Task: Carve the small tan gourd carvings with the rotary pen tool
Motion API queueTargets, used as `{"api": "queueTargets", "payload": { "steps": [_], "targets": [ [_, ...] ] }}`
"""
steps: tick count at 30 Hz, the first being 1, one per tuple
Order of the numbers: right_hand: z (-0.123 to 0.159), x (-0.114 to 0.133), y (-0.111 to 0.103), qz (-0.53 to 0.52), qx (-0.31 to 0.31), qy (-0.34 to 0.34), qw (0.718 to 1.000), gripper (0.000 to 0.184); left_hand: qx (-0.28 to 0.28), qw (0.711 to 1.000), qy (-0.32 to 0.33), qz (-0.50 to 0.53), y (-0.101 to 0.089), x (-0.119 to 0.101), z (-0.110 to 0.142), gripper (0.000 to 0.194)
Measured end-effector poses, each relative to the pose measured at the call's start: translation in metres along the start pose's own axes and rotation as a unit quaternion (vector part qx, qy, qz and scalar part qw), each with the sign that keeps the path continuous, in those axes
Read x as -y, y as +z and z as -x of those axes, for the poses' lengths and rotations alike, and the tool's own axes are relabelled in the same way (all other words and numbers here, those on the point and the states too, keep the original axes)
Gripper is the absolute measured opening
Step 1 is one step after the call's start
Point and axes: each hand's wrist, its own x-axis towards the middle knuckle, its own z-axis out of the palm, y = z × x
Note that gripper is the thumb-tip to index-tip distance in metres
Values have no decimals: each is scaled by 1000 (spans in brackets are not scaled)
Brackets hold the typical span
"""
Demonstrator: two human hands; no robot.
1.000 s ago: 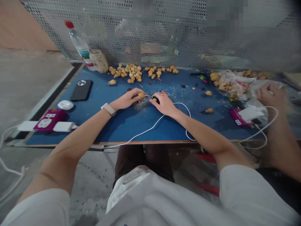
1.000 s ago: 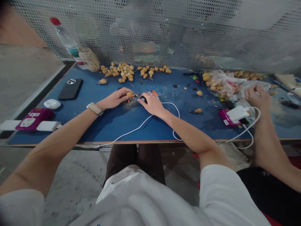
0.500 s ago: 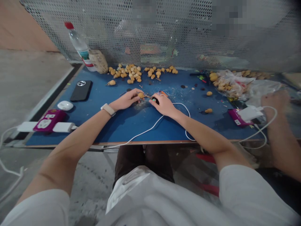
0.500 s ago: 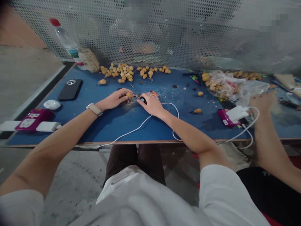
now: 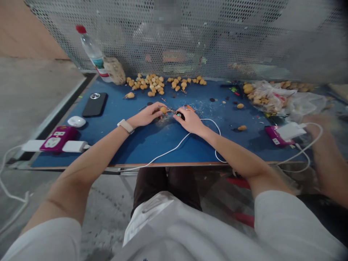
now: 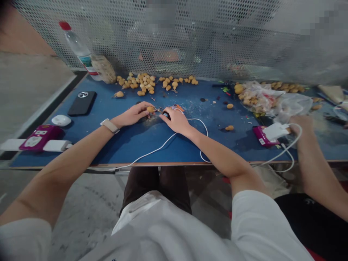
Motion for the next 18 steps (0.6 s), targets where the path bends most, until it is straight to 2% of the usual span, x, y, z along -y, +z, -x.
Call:
{"api": "queueTargets", "payload": {
  "steps": [9, 18],
  "targets": [
    [-1, 0, 2, 0, -2, 1, 1000, 37, 9, 1000, 0, 10, -1, -1, 0, 48],
    [0, 2, -1, 0, 2, 8, 1000, 37, 1, 1000, -4, 15, 1, -3, 0, 40]
  ]
}}
